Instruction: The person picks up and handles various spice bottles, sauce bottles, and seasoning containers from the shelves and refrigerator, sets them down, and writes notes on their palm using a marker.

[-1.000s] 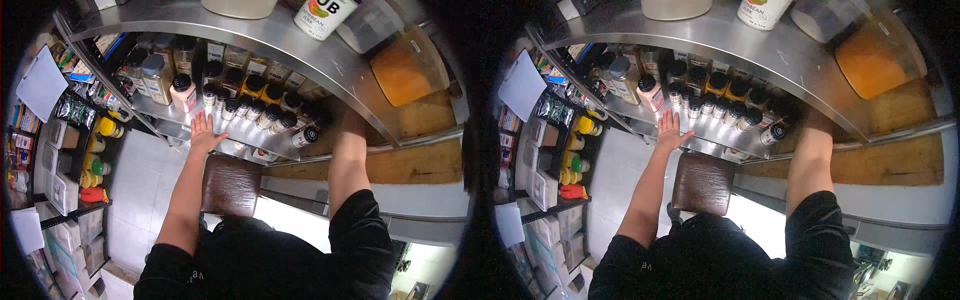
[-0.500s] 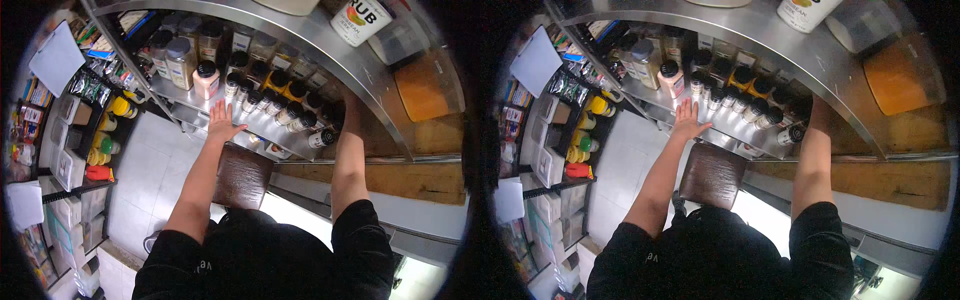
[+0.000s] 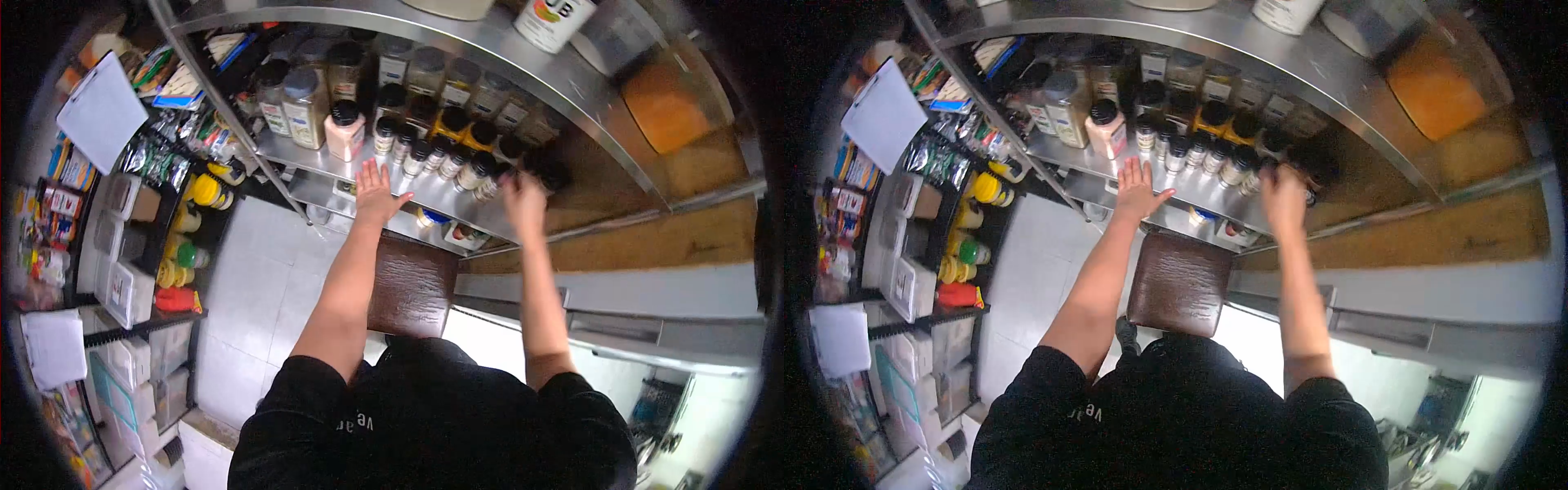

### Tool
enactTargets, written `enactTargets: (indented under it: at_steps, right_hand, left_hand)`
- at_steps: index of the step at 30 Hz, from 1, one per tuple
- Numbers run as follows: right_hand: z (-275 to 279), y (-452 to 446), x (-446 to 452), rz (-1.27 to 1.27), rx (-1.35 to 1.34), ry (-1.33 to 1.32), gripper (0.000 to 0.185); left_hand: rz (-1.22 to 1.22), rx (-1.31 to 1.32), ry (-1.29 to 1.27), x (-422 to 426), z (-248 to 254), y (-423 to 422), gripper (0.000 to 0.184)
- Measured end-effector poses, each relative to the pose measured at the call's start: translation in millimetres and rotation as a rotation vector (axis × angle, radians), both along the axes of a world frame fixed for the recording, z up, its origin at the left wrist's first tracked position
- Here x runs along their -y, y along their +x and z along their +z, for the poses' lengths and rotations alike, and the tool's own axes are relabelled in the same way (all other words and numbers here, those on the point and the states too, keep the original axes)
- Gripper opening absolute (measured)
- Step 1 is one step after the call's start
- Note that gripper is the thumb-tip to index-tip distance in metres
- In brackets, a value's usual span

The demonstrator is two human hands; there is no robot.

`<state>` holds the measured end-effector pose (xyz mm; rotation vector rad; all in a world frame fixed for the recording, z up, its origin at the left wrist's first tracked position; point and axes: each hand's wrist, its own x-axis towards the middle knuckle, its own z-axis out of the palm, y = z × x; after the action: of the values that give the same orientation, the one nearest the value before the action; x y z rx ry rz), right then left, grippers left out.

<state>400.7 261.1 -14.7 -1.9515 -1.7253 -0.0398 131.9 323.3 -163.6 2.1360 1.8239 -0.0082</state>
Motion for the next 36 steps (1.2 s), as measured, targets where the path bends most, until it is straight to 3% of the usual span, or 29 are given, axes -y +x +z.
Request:
enactTargets:
  at_steps: [1,3,6,9,11,14,19,24,28,29,32,34,36]
  right_hand:
    - [-36.1,-0.5,25.3,0.015,-0.007,0.029,0.038]
    - [-66.3,5.3,63.4,-0.164,-0.028,-0.526,0.036]
    - [-103.3,28.1,90.4,-0.182,-0.032,-0.361,0.032]
    - [-117.9,47.5,89.4,-0.121,-0.054,-0.343,0.044]
    - [-123.0,51.5,84.6,-0.104,-0.076,-0.364,0.059]
    - [-135.9,54.6,82.0,-0.104,-0.13,-0.359,0.062]
    - [-138.6,67.5,66.1,-0.055,-0.187,-0.363,0.06]
    - [-118.7,21.7,60.2,-0.04,-0.157,-0.421,0.051]
    - [-105.2,-33.5,49.9,-0.086,-0.225,-0.433,0.053]
    - [-121.4,-28.6,39.1,-0.085,-0.126,-0.506,0.062]
    - [-140.7,-17.6,27.3,-0.068,-0.141,-0.429,0.061]
    - [-125.7,-20.3,25.7,-0.046,-0.141,-0.446,0.061]
    - [-91.5,-29.1,37.0,-0.072,-0.435,-0.651,0.062]
  left_hand:
    - [0.03,0.063,0.035,-2.1,-5.1,3.4,0.098]
    - [0.067,0.087,0.022,-7.8,-3.0,12.7,0.095]
    - [0.109,0.16,0.071,-9.0,-0.1,22.8,0.08]
    - [0.186,0.112,0.168,-10.4,-1.7,34.0,0.061]
    - [0.19,0.112,0.123,-13.2,6.2,35.5,0.061]
    - [0.172,0.131,0.066,-13.6,9.8,28.5,0.062]
    - [-0.002,0.07,0.141,2.9,-6.8,-0.2,0.072]
    - [-0.093,0.038,-0.011,19.5,2.2,-9.4,0.085]
    - [-0.101,0.023,-0.017,31.0,14.0,-15.3,0.085]
    - [-0.136,-0.008,-0.033,32.6,16.9,-18.5,0.086]
    - [-0.169,-0.064,-0.09,31.5,29.4,-22.0,0.088]
    - [-0.188,-0.063,-0.141,33.6,33.7,-24.9,0.087]
    - [-0.181,-0.058,-0.14,34.7,32.3,-26.1,0.088]
